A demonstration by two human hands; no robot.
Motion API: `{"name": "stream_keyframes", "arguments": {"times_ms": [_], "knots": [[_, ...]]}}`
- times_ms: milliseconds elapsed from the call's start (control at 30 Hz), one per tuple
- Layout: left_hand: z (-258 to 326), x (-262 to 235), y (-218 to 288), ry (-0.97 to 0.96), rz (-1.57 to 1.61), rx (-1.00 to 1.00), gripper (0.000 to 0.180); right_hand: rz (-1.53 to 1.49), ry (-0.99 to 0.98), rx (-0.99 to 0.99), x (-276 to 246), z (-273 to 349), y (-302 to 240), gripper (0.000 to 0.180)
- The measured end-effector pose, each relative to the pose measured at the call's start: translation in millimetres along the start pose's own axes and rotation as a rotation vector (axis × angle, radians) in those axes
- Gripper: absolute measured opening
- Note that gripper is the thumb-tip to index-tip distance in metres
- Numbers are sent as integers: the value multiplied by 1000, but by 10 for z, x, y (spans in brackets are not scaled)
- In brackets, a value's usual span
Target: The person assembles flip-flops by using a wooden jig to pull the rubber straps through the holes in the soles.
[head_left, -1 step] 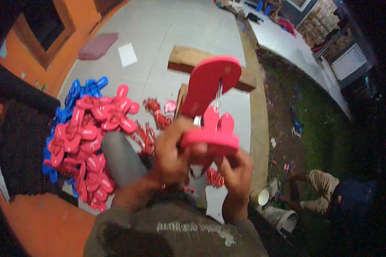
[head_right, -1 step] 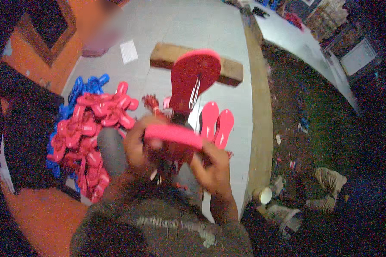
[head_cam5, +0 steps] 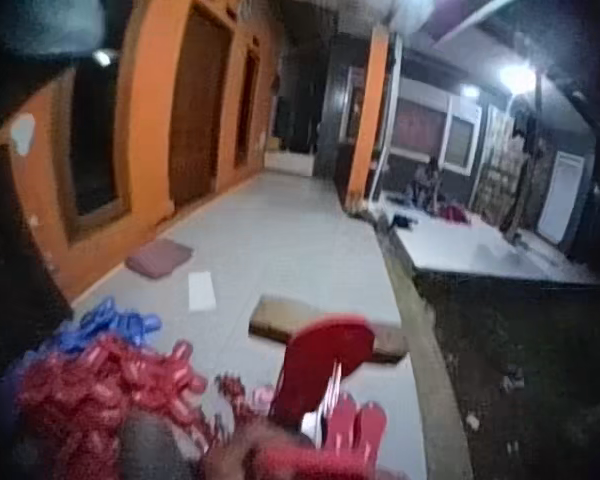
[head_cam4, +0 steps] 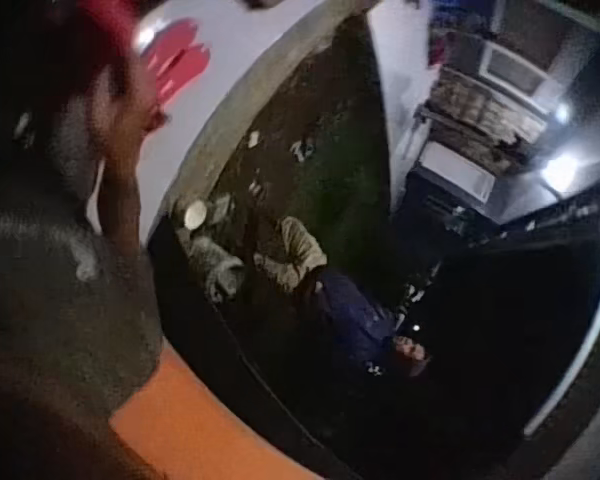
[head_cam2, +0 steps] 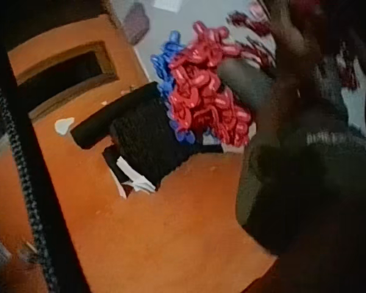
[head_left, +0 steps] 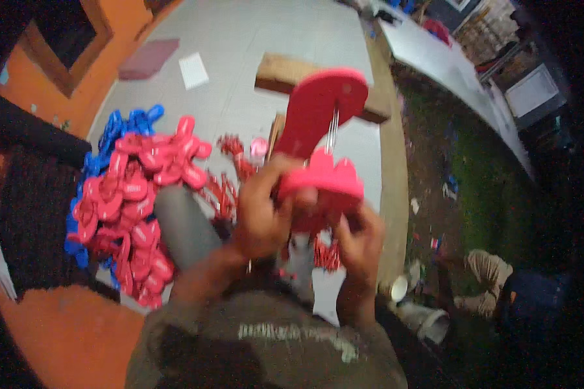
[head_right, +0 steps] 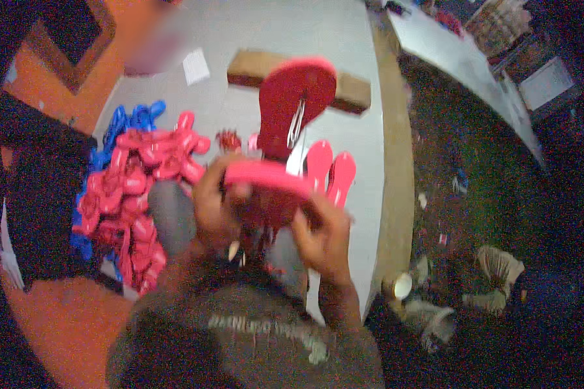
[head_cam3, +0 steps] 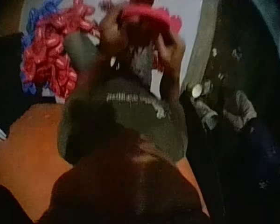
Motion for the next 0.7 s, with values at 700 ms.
{"name": "stream_keyframes", "arguments": {"times_ms": [700], "knots": [[-292,63,-538,-226,-237,341,20,-234,89,-744,-5,-748,284,19]]}}
Point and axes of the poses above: each hand's wrist, its own z-axis away from the middle knuckle, its own x-axis out of the palm, y = z × x, the point moved 3 cm from there along -z, towards the middle knuckle, and after that the axes turned 2 degrees about z, right-handed, at the moved point
